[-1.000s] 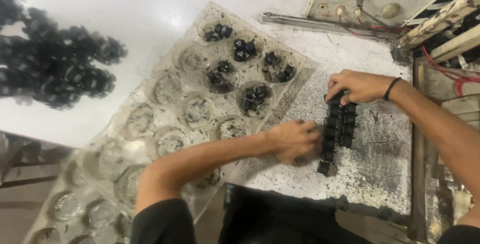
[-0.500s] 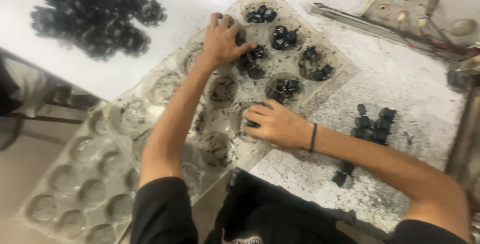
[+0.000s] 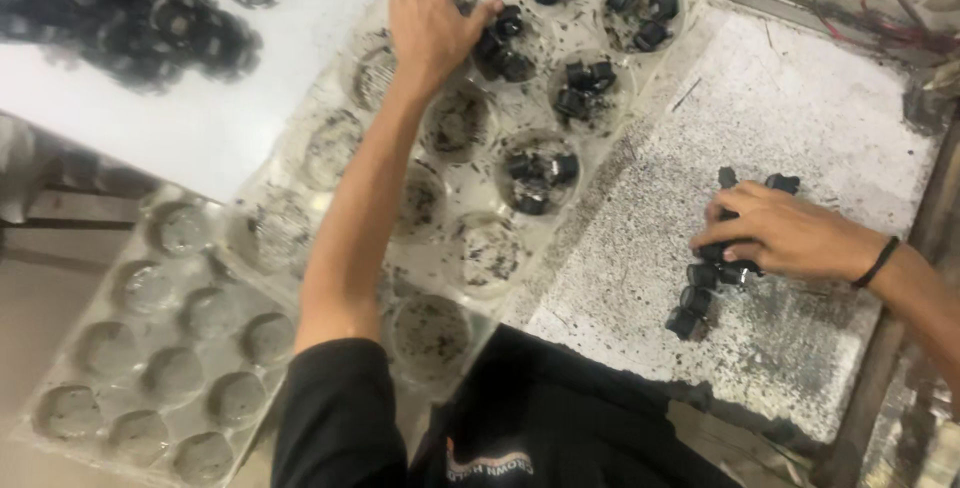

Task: The person solders small black electronic components arranged in rows on a workbench, using a soldering iron held in the right hand while the left steadies each component. They then touch the components with red test probes, transfer the soldered components into a molded tray, and arrange larger black wheel-like parts into rows on the bench.

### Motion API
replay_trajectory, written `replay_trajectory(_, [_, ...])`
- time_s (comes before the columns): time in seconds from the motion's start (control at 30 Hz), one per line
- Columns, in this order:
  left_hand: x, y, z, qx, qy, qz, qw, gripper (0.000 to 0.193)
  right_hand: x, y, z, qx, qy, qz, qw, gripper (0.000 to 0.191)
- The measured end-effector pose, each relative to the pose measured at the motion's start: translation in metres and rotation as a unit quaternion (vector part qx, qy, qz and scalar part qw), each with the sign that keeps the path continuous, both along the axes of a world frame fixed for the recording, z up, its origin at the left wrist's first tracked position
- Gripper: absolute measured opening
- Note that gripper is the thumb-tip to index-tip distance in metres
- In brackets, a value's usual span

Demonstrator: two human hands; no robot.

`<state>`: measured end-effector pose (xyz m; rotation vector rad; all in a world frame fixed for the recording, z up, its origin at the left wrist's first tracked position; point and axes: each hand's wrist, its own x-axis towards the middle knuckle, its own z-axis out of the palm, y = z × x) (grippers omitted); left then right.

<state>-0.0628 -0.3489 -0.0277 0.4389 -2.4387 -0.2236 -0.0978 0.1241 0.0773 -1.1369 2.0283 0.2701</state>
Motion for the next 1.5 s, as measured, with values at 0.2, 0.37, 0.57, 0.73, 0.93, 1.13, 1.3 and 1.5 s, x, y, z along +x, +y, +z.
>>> replay_trajectory(0.2, [0.000,0.014,0.008,0.027,-0.011,0.042,0.999,0.080,0.008,-0.110,0.015,-0.420,-0.006,0.137,0.897,0.033])
replay_trajectory(0.37, [0.001,0.009,0.018,0.055,-0.031,0.039,0.997,0.080,0.046,-0.220,0.013,-0.522,0.134,0.235,0.809,0.049])
replay_trajectory(0.57, [0.005,0.010,0.021,0.048,-0.041,0.034,0.997,0.079,-0.038,-0.082,0.004,-0.133,0.117,0.128,0.976,0.058])
replay_trajectory(0.73, [0.001,0.012,0.011,-0.009,0.008,0.027,1.000,0.076,-0.036,0.064,-0.041,-0.062,0.135,0.040,0.988,0.087])
replay_trajectory(0.93, [0.000,0.015,0.007,0.045,-0.039,0.013,0.998,0.069,0.003,0.098,-0.057,-0.042,0.309,0.100,0.945,0.060])
replay_trajectory(1.13, [0.000,0.014,0.010,0.035,-0.020,0.024,0.999,0.073,-0.028,0.024,-0.023,-0.168,0.373,0.095,0.907,0.041])
replay_trajectory(1.3, [-0.002,0.012,0.010,0.051,-0.033,0.041,0.997,0.075,0.044,-0.090,-0.015,-0.476,0.215,0.173,0.835,0.031])
replay_trajectory(1.5, [0.001,0.008,0.011,0.052,-0.018,0.040,0.998,0.074,0.132,-0.184,-0.028,-0.511,0.103,0.388,0.760,0.032])
